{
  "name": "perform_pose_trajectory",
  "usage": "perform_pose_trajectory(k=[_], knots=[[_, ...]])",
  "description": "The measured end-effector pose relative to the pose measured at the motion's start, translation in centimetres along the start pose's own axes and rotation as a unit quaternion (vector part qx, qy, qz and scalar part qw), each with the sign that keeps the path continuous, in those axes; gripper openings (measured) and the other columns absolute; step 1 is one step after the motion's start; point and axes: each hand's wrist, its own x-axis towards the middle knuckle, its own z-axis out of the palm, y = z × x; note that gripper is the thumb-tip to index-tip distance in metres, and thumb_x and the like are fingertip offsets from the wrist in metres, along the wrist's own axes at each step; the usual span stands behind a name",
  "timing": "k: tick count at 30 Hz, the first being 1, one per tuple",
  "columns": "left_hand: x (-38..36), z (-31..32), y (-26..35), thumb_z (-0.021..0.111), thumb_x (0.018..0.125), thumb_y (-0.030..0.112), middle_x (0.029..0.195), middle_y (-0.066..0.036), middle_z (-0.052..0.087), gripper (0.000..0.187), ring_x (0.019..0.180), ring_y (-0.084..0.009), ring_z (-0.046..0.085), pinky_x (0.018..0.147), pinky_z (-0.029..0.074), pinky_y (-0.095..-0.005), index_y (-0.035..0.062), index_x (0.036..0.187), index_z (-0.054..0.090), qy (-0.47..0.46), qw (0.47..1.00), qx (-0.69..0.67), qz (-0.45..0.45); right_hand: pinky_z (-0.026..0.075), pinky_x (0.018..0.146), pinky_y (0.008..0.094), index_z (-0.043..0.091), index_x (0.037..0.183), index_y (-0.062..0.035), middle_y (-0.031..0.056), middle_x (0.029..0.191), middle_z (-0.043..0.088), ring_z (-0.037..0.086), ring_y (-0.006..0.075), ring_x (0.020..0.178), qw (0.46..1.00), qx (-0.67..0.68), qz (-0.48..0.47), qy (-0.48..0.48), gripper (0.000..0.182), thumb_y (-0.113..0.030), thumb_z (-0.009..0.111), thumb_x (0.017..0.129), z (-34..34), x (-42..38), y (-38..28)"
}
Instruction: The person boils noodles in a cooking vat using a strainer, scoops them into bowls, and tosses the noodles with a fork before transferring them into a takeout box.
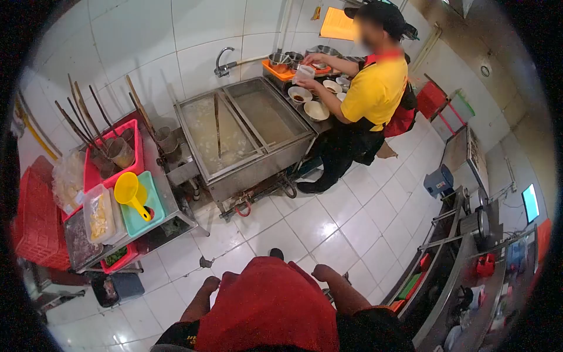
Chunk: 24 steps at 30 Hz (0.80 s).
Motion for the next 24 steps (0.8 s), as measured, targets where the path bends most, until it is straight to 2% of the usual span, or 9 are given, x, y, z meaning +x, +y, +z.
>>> perform_pose_trajectory(k=[2,5,6,13,14,16,20,22,24], knots=[[0.2,-0.4,-0.2,0.056,0.08,0.021,0.095,-0.016,0.071,0.021,0.092,-0.0341,0.067,0.082,0.052,-0.046,0.0088,0.086,0.073,-0.012,1.0,0.017,0.014,0.05,0.087,0.049,0.071,0.089,-0.0009,0.0242,0.096,0.067,0.064,0.0406,0.095,0.999,-0.019,-0.031,-0.001,0.039,-0.03,0.046,0.093,-0.4,0.0,-0.2],[0.4,-1.1,0.3,0.055,0.084,0.018,0.097,-0.015,0.07,0.02,0.093,-0.033,0.066,0.083,0.052,-0.0468,0.0108,0.09,0.073,-0.036,0.999,0.018,-0.011,0.05,0.088,0.0488,0.071,0.09,-0.0006,0.0245,0.099,0.067,0.064,0.0403,0.097,0.999,-0.038,-0.039,0.007,0.039,-0.03,0.046,0.094,-0.6,0.4,-0.3],[0.3,-2.9,1.3,0.055,0.085,0.019,0.099,-0.014,0.07,0.02,0.098,-0.032,0.065,0.084,0.052,-0.0459,0.0107,0.092,0.072,-0.088,0.995,0.025,-0.028,0.05,0.088,0.0488,0.072,0.09,-0.0006,0.0245,0.099,0.067,0.064,0.0402,0.097,0.999,-0.031,-0.028,-0.007,0.039,-0.03,0.046,0.094,-0.8,0.5,-0.3],[1.4,-2.1,0.3,0.057,0.082,0.017,0.096,-0.015,0.07,0.018,0.091,-0.0346,0.066,0.08,0.052,-0.0474,0.01,0.089,0.072,-0.084,0.996,0.0,0.02,0.05,0.087,0.0488,0.072,0.09,-0.0002,0.0243,0.097,0.068,0.064,0.0402,0.096,1.0,0.002,0.012,0.01,0.04,-0.031,0.047,0.094,-0.8,-0.3,-0.8],[1.3,-2.2,0.4,0.058,0.081,0.017,0.094,-0.015,0.07,0.017,0.091,-0.0347,0.066,0.08,0.052,-0.0476,0.0095,0.087,0.072,-0.078,0.997,-0.013,-0.003,0.05,0.087,0.0488,0.072,0.09,-0.0002,0.0243,0.097,0.068,0.064,0.0402,0.096,1.0,0.004,0.012,0.011,0.04,-0.031,0.047,0.094,-0.4,0.1,-0.2],[1.6,-1.5,-0.2,0.058,0.08,0.018,0.094,-0.015,0.07,0.017,0.091,-0.0345,0.066,0.081,0.052,-0.0475,0.0095,0.087,0.072,-0.077,0.997,-0.017,0.007,0.05,0.087,0.0487,0.072,0.09,0.0002,0.0247,0.098,0.068,0.064,0.0402,0.097,0.996,-0.055,-0.067,-0.013,0.041,-0.032,0.047,0.094,1.1,1.7,1.3],[1.2,-2.1,0.2,0.059,0.081,0.019,0.093,-0.015,0.07,0.017,0.092,-0.0338,0.067,0.081,0.052,-0.0471,0.0097,0.086,0.072,-0.083,0.996,0.009,0.013,0.051,0.087,0.0489,0.072,0.089,0.0008,0.0254,0.099,0.067,0.064,0.0406,0.096,0.999,-0.042,-0.028,-0.002,0.042,-0.034,0.048,0.093,2.3,2.3,1.7],[1.2,-2.1,0.0,0.059,0.082,0.02,0.094,-0.015,0.071,0.018,0.092,-0.0335,0.067,0.081,0.052,-0.0468,0.0096,0.086,0.072,-0.089,0.995,0.03,0.025,0.05,0.087,0.0493,0.072,0.087,0.0018,0.0264,0.099,0.067,0.064,0.0415,0.096,0.993,-0.096,-0.05,-0.041,0.043,-0.034,0.049,0.092,4.8,4.9,3.9],[1.3,-1.9,-0.2,0.059,0.082,0.021,0.094,-0.015,0.071,0.018,0.092,-0.0332,0.067,0.081,0.052,-0.0464,0.0096,0.087,0.072,-0.095,0.994,0.05,0.037,0.05,0.087,0.0495,0.071,0.086,0.0024,0.0268,0.099,0.067,0.064,0.0419,0.096,0.993,-0.097,-0.066,-0.027,0.044,-0.035,0.049,0.092,5.7,5.3,4.6]])
